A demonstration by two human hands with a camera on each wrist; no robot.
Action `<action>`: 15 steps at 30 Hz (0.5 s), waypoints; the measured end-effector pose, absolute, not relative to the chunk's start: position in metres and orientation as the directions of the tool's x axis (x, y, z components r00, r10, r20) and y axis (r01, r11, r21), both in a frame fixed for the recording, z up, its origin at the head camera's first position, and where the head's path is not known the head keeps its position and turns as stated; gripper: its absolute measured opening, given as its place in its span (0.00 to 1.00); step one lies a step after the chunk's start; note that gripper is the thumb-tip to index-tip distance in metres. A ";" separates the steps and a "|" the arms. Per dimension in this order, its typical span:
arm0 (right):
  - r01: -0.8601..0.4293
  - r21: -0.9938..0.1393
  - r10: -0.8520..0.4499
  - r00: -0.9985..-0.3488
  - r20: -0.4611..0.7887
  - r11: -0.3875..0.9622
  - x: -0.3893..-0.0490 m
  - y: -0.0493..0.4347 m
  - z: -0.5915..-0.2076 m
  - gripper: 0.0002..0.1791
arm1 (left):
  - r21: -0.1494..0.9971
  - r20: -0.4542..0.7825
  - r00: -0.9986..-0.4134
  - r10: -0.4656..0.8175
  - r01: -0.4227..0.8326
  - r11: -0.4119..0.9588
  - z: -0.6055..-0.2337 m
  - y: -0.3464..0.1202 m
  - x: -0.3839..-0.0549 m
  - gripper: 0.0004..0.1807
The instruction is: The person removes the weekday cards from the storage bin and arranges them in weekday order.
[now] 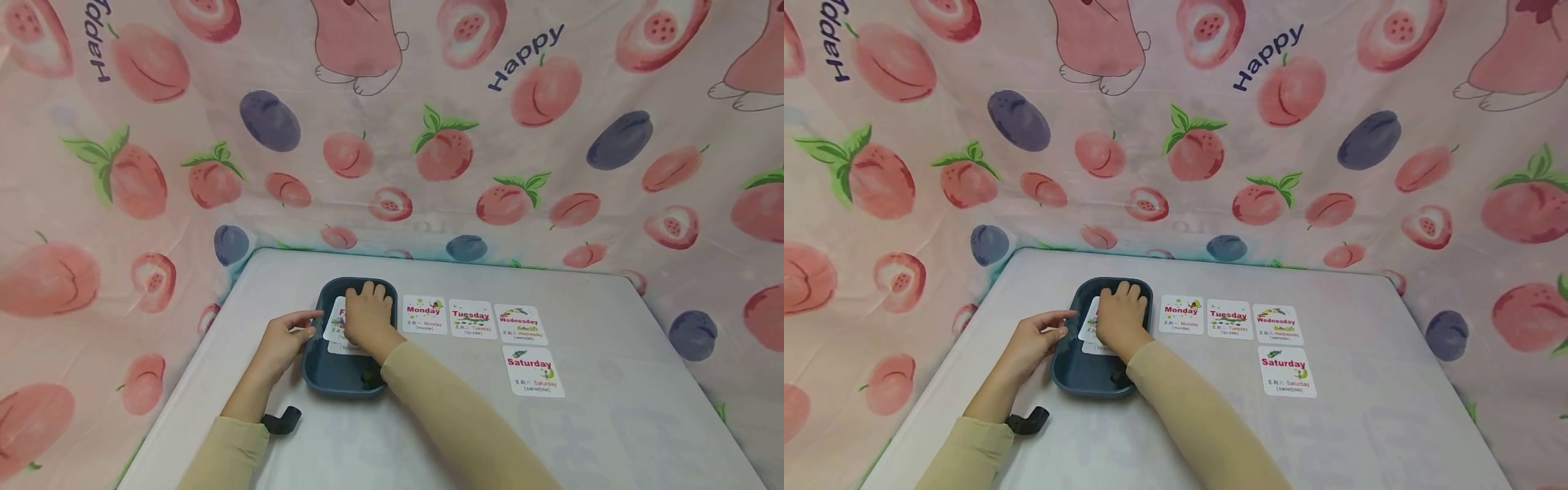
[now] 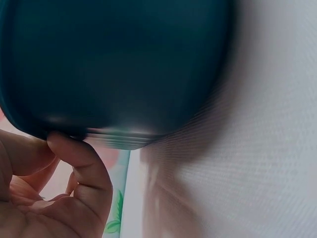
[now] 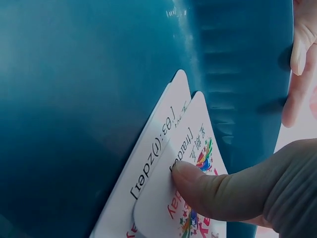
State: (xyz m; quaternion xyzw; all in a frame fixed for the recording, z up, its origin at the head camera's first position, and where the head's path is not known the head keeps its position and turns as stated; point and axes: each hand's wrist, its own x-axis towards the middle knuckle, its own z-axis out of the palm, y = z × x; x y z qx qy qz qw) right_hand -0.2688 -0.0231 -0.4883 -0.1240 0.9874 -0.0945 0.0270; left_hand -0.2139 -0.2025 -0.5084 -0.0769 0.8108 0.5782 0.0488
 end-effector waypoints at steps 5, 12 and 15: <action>-0.228 -0.237 -0.241 -0.970 -0.027 0.944 -0.270 -0.025 -0.487 0.37 | 0.929 -0.157 -0.986 -0.061 -0.168 0.328 -0.510 -0.204 -0.215 0.21; -0.227 -0.282 -0.238 -0.971 -0.004 0.932 -0.269 -0.025 -0.486 0.33 | 0.926 -0.156 -0.986 -0.062 -0.167 0.337 -0.511 -0.204 -0.215 0.21; -0.229 -0.281 -0.239 -0.971 0.002 0.932 -0.269 -0.025 -0.485 0.32 | 0.926 -0.153 -0.986 -0.063 -0.165 0.339 -0.511 -0.203 -0.215 0.21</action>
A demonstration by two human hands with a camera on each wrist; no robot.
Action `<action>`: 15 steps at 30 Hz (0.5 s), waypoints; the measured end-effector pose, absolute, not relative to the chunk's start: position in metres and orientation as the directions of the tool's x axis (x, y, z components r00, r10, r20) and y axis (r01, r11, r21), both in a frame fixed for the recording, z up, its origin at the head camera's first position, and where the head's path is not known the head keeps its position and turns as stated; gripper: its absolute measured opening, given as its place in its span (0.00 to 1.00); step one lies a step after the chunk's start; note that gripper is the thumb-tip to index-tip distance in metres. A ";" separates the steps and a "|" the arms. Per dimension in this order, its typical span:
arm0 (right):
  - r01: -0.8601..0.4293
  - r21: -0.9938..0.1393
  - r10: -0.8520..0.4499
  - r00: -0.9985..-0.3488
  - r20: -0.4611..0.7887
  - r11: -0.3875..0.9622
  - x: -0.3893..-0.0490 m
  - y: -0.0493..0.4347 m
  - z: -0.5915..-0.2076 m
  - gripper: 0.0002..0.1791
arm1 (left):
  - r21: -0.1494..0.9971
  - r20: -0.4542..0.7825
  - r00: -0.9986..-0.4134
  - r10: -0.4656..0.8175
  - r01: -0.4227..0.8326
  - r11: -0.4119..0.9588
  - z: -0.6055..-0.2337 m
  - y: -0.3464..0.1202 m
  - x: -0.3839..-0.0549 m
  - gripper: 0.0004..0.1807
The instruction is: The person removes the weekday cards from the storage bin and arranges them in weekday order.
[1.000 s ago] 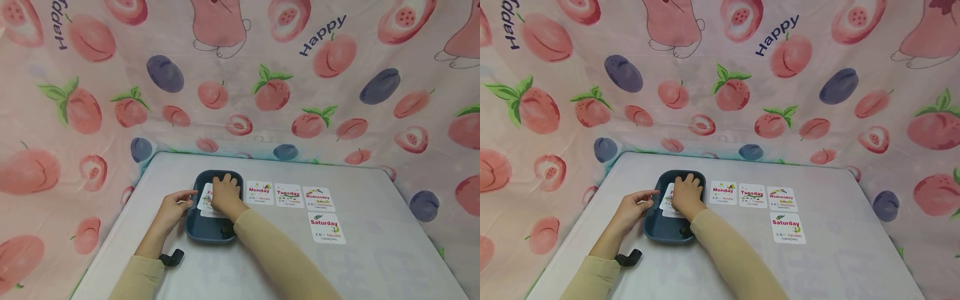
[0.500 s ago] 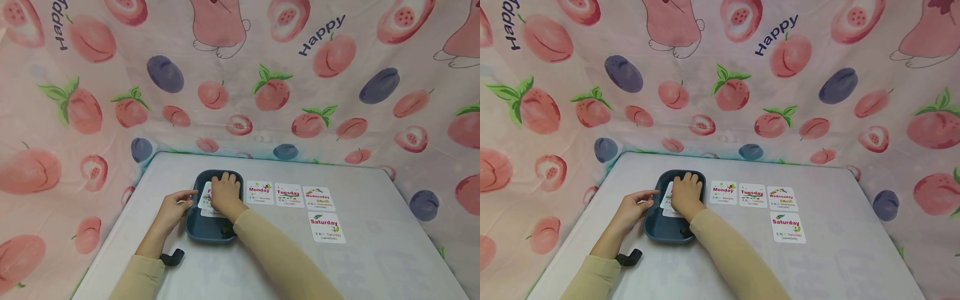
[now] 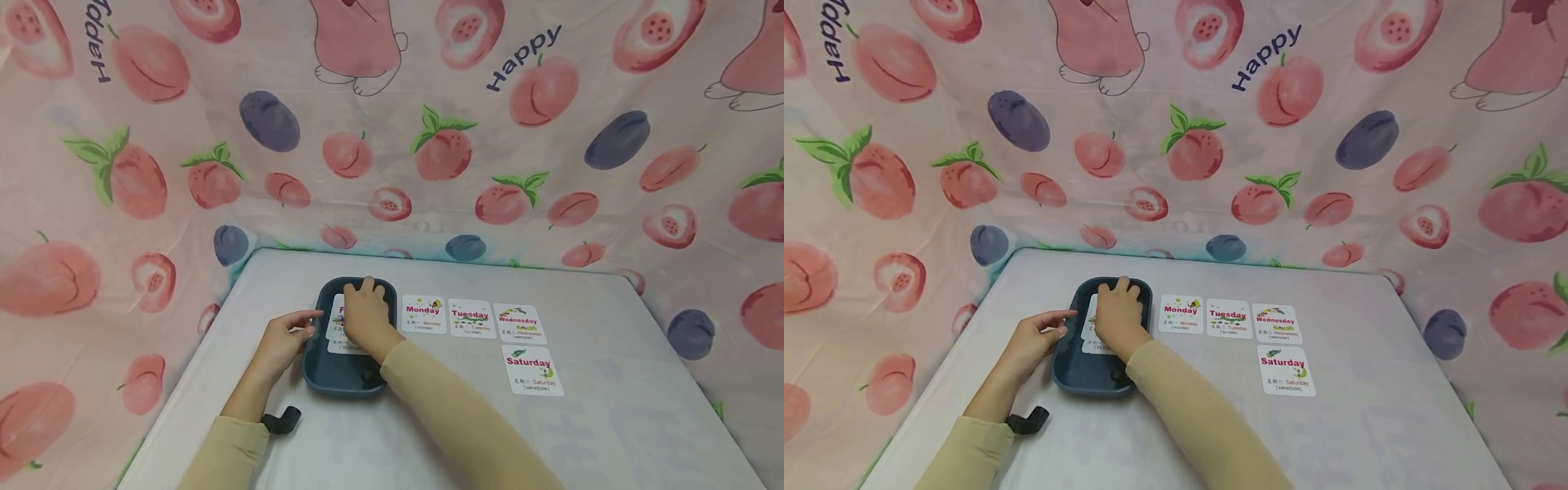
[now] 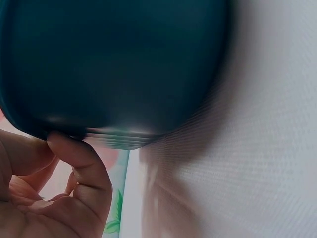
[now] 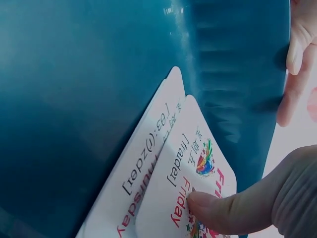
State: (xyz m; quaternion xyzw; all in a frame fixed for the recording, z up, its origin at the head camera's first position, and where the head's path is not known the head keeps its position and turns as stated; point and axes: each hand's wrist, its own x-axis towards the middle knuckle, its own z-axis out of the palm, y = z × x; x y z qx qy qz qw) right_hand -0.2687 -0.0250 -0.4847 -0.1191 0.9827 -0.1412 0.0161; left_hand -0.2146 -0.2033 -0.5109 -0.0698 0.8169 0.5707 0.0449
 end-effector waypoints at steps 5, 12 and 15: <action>-0.244 -0.281 -0.253 -0.967 0.006 0.928 -0.270 -0.023 -0.479 0.30 | 0.927 -0.154 -0.986 -0.061 -0.166 0.336 -0.511 -0.203 -0.214 0.21; -0.270 -0.311 -0.285 -0.958 -0.005 0.911 -0.272 -0.014 -0.467 0.23 | 0.924 -0.155 -0.985 -0.068 -0.170 0.343 -0.511 -0.203 -0.214 0.21; -0.270 -0.341 -0.290 -0.957 -0.007 0.900 -0.275 -0.010 -0.465 0.23 | 0.925 -0.155 -0.985 -0.069 -0.169 0.341 -0.511 -0.202 -0.214 0.21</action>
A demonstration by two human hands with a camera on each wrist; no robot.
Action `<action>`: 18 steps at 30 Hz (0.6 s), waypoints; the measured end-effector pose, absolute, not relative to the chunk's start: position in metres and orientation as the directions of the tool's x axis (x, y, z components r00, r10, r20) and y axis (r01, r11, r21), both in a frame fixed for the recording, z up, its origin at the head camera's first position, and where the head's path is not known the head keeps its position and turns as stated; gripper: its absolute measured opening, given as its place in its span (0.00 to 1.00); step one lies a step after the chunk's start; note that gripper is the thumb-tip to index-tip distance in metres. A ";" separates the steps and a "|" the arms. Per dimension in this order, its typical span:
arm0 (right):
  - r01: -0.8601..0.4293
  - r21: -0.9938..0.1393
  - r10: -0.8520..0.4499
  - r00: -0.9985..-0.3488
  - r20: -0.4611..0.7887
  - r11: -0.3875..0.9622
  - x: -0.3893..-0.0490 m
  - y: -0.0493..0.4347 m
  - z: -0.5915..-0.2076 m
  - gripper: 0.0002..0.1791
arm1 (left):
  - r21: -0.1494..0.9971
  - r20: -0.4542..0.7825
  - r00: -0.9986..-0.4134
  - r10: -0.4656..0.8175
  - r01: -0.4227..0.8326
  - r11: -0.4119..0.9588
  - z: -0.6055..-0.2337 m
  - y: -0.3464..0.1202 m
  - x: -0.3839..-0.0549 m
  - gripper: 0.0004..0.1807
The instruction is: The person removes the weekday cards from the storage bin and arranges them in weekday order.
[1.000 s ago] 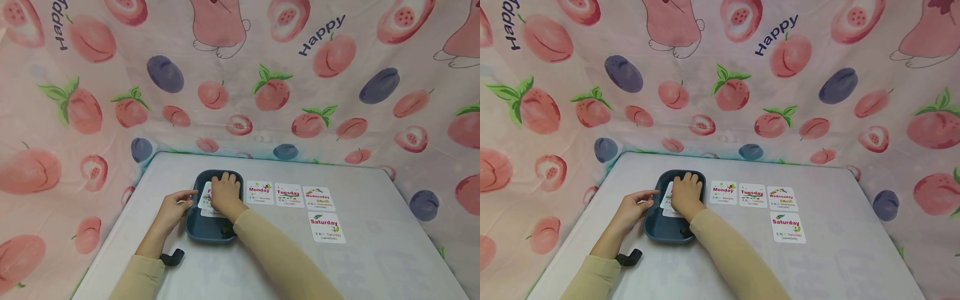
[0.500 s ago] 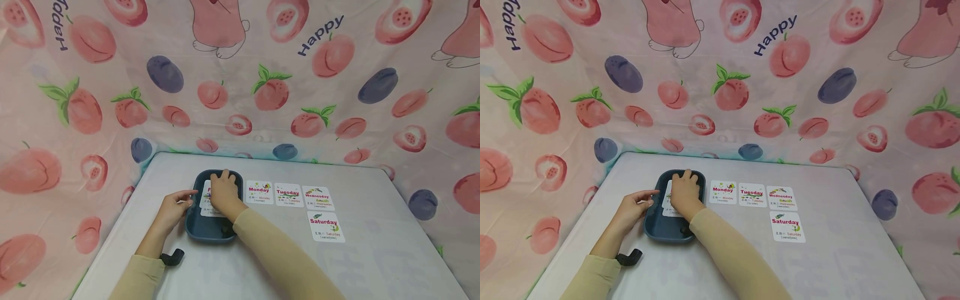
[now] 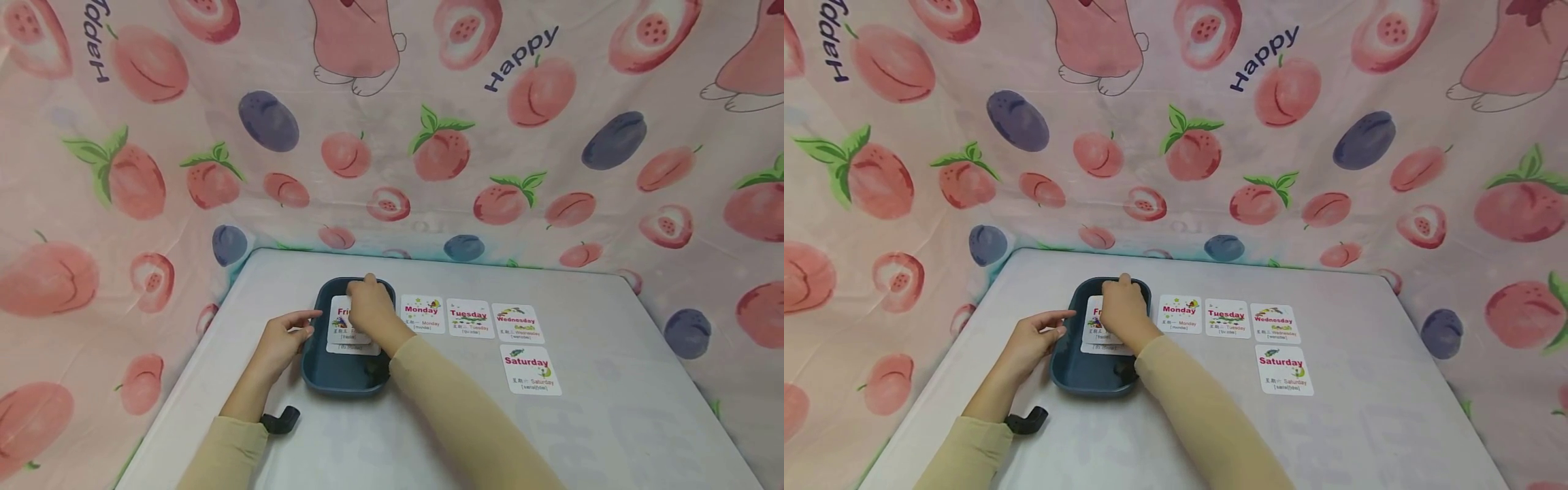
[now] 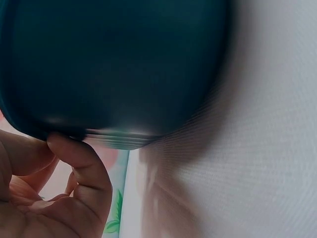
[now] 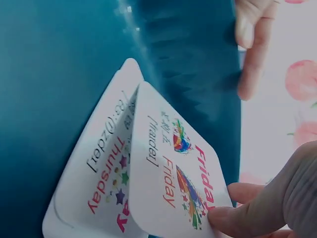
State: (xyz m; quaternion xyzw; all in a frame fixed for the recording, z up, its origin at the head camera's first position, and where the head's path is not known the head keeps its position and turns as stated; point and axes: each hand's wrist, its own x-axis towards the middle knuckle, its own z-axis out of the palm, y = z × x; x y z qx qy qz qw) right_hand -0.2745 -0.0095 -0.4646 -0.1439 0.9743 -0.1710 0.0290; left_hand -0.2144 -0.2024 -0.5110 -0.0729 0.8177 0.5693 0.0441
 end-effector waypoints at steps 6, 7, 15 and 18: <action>-0.255 -0.415 -0.291 -0.956 -0.025 0.874 -0.278 -0.003 -0.463 0.26 | 0.925 -0.157 -0.985 -0.070 -0.171 0.340 -0.510 -0.202 -0.214 0.20; -0.255 -0.426 -0.292 -0.956 -0.023 0.868 -0.279 -0.002 -0.462 0.26 | 0.925 -0.157 -0.985 -0.069 -0.171 0.340 -0.510 -0.202 -0.214 0.20; -0.233 -0.541 -0.267 -0.964 0.015 0.808 -0.279 0.004 -0.463 0.23 | 0.926 -0.161 -0.985 -0.063 -0.173 0.335 -0.510 -0.202 -0.214 0.21; -0.200 -0.587 -0.246 -0.969 0.001 0.784 -0.279 0.007 -0.462 0.25 | 0.925 -0.163 -0.984 -0.066 -0.176 0.337 -0.510 -0.202 -0.215 0.21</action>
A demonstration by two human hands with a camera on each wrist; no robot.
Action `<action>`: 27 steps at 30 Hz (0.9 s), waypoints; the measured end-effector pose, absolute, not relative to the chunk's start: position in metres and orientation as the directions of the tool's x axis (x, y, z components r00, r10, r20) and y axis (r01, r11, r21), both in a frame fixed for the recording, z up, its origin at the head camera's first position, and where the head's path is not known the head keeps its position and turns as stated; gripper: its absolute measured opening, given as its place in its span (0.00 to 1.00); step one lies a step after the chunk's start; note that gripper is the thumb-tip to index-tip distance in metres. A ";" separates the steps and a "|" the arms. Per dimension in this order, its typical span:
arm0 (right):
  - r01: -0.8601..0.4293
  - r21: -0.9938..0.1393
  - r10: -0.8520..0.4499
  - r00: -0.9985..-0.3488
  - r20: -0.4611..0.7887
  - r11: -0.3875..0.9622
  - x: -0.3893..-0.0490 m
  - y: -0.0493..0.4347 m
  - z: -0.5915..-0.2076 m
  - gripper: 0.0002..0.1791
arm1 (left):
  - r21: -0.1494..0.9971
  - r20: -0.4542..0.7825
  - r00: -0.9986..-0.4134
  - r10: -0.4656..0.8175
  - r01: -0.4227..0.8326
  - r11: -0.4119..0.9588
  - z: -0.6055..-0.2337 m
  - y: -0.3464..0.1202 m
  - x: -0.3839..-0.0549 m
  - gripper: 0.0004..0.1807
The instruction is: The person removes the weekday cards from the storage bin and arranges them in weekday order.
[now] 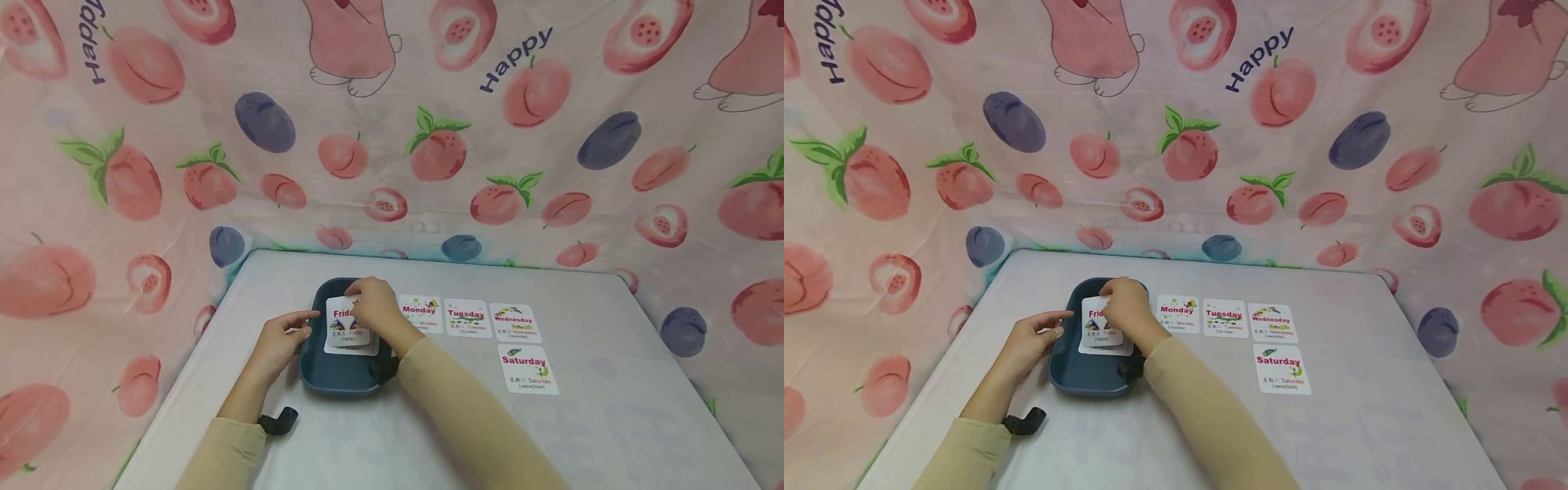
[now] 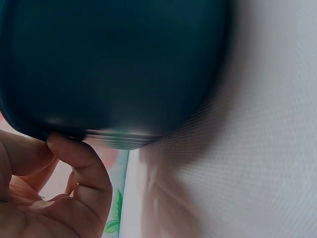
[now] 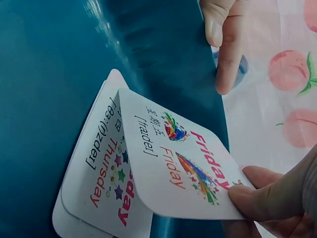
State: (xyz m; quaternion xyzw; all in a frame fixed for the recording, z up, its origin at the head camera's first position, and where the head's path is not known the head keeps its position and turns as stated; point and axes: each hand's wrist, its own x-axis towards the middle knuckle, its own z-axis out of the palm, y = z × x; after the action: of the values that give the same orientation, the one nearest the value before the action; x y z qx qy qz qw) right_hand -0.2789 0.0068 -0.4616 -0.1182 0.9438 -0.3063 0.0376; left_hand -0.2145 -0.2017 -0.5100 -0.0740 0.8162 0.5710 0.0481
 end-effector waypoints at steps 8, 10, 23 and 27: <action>-0.131 -0.650 -0.196 -0.980 -0.028 0.749 -0.276 0.014 -0.455 0.29 | 0.925 -0.173 -0.982 -0.070 -0.186 0.332 -0.510 -0.202 -0.214 0.20; -0.112 -0.671 -0.186 -0.982 -0.038 0.733 -0.275 0.016 -0.452 0.29 | 0.926 -0.174 -0.982 -0.069 -0.188 0.327 -0.510 -0.202 -0.214 0.20; -0.114 -0.731 -0.174 -0.985 -0.006 0.673 -0.268 0.034 -0.429 0.29 | 0.926 -0.176 -0.981 -0.077 -0.191 0.326 -0.508 -0.201 -0.213 0.20; -0.121 -0.730 -0.168 -0.986 0.008 0.673 -0.266 0.043 -0.424 0.28 | 0.927 -0.171 -0.982 -0.077 -0.187 0.324 -0.509 -0.200 -0.213 0.20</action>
State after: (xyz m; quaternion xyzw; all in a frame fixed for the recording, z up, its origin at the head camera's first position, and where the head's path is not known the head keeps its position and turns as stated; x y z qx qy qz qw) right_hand -0.2656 0.0425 -0.4238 -0.0791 0.9141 -0.3966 0.0300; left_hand -0.2133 -0.1998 -0.5088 -0.0812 0.8124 0.5755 0.0476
